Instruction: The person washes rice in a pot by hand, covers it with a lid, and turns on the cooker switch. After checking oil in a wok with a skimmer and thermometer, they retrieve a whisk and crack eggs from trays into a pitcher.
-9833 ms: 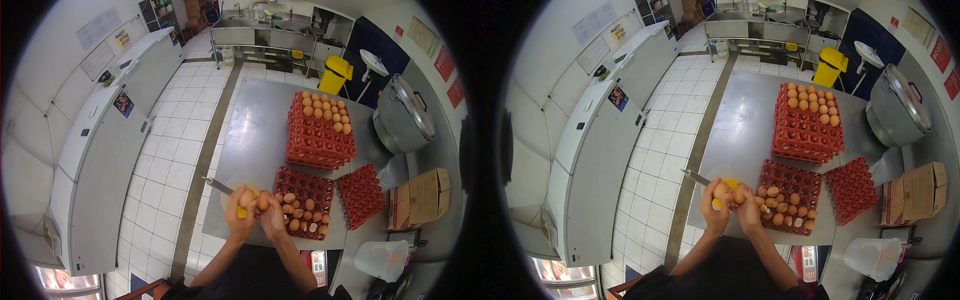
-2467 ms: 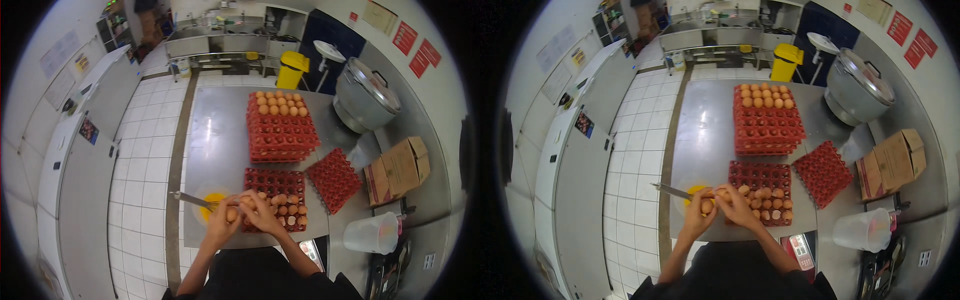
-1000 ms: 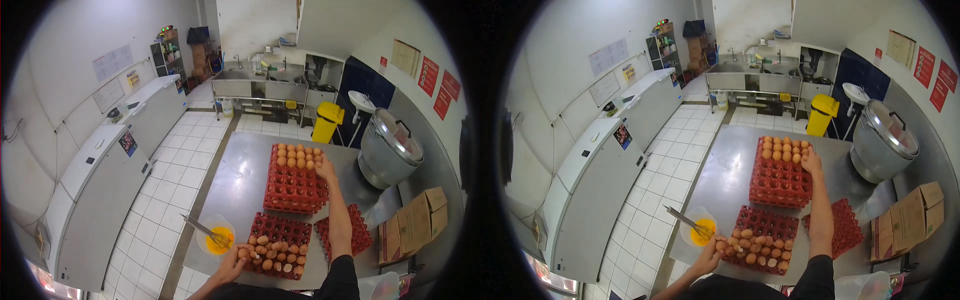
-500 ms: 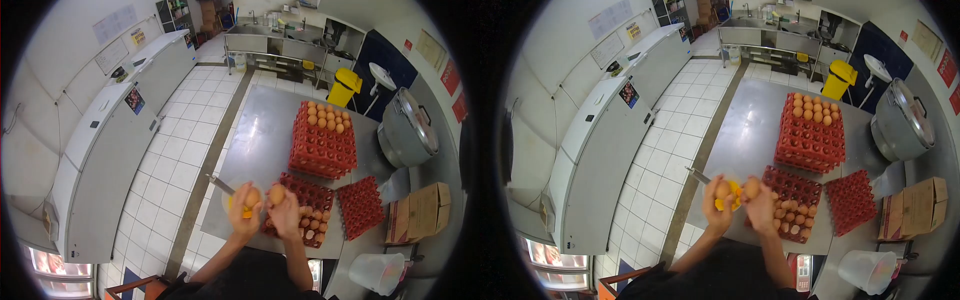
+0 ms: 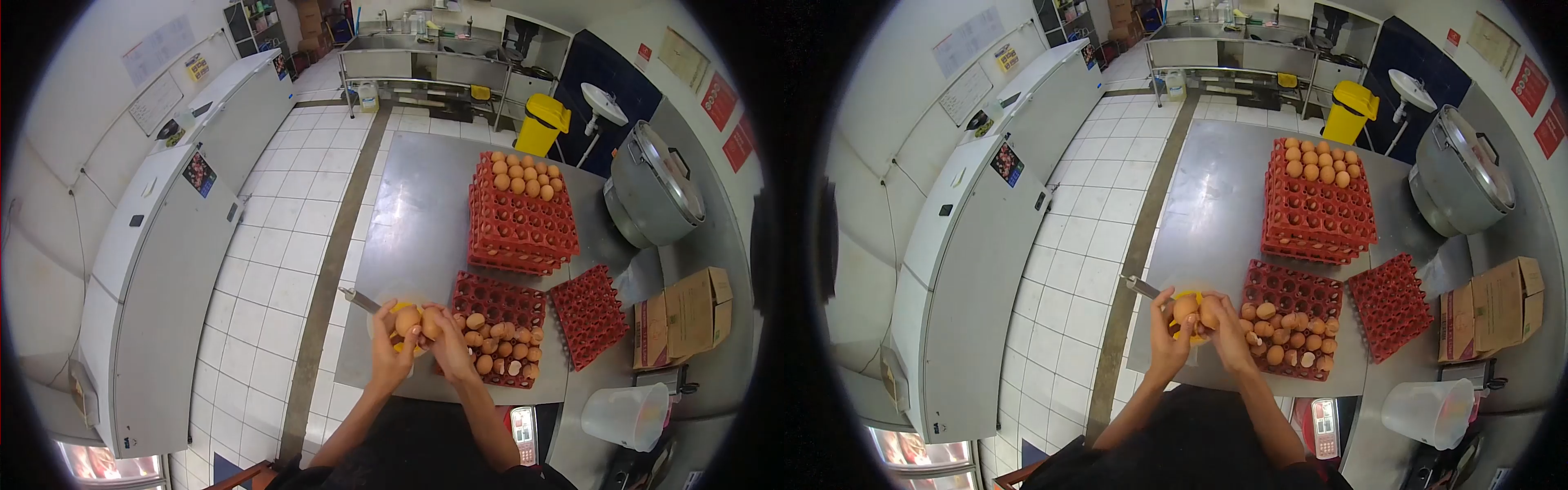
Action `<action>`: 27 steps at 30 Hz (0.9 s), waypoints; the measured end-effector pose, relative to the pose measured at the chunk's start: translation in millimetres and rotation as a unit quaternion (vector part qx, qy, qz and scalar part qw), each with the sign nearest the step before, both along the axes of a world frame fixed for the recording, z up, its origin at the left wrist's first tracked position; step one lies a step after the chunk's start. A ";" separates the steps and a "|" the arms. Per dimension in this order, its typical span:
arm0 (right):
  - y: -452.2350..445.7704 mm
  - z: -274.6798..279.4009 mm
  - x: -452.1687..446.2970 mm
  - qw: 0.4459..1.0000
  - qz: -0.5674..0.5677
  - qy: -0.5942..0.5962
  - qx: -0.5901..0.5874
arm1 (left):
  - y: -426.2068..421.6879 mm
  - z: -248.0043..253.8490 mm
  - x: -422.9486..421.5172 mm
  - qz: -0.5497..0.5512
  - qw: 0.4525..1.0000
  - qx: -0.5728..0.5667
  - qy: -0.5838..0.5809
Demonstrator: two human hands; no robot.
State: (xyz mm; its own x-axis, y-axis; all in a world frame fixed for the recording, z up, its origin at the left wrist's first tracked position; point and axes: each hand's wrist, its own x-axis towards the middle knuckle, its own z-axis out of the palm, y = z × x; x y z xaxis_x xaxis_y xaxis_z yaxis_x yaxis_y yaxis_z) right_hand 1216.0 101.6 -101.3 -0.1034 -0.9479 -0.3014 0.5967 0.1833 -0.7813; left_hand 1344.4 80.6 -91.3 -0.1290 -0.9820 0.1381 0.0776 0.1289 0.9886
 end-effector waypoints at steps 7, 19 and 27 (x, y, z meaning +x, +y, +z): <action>-8.4 39.9 -18.7 0.892 0.113 0.400 -0.177 | -36.0 -6.0 40.8 -0.174 0.978 0.113 -0.013; -12.5 21.2 -20.3 0.795 0.027 0.559 -0.235 | -53.7 42.2 55.1 -0.216 0.950 -0.065 -0.215; 7.0 17.0 -32.7 0.845 -0.015 0.480 -0.236 | -46.4 71.1 27.1 -0.239 0.915 -0.167 -0.278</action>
